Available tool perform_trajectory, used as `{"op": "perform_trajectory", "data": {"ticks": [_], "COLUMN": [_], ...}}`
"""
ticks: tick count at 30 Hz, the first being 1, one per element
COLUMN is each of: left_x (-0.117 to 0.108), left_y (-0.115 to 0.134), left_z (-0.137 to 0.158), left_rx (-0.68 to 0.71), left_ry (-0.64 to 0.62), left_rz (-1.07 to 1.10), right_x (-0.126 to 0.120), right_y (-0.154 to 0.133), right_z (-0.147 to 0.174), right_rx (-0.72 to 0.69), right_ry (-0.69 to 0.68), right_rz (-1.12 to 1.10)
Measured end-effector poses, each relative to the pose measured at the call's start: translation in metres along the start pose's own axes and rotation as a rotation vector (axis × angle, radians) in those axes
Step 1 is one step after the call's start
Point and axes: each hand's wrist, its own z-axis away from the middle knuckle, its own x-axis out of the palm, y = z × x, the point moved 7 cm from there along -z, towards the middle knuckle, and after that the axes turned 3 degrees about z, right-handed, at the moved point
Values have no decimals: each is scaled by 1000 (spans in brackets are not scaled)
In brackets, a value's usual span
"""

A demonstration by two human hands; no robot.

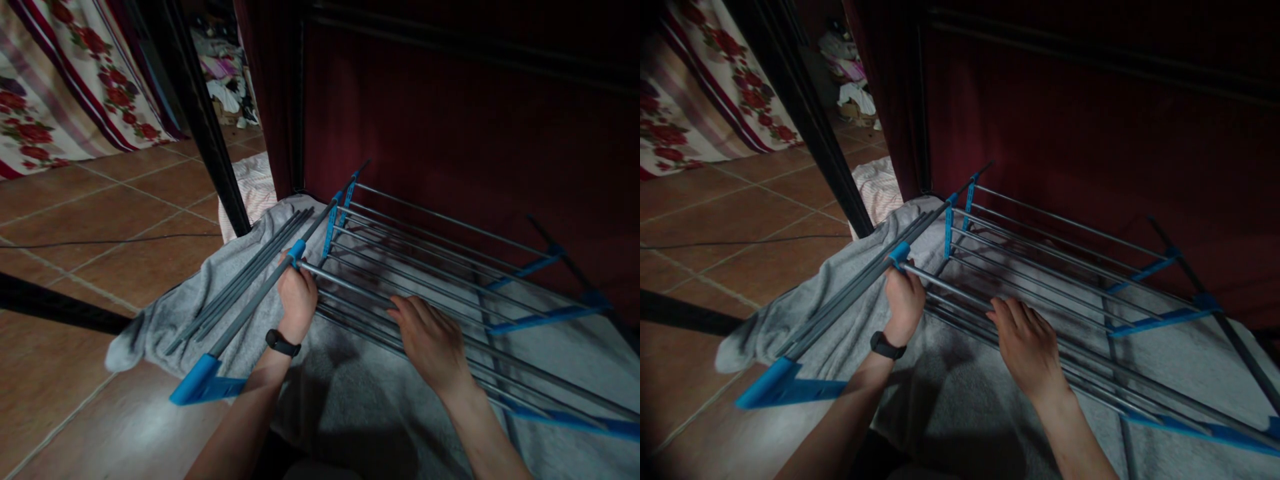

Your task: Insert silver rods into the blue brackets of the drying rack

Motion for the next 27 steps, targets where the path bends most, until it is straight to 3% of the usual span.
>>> {"op": "perform_trajectory", "data": {"ticks": [9, 27], "left_x": [-1, -10], "left_y": [2, 14], "left_z": [1, -3], "left_rx": [14, -30], "left_ry": [-2, -42], "left_rz": [22, -152], "right_x": [-1, 1], "right_y": [0, 3], "right_z": [-1, 0], "right_rx": [10, -14], "right_ry": [-6, -19], "right_rz": [-3, -11]}}
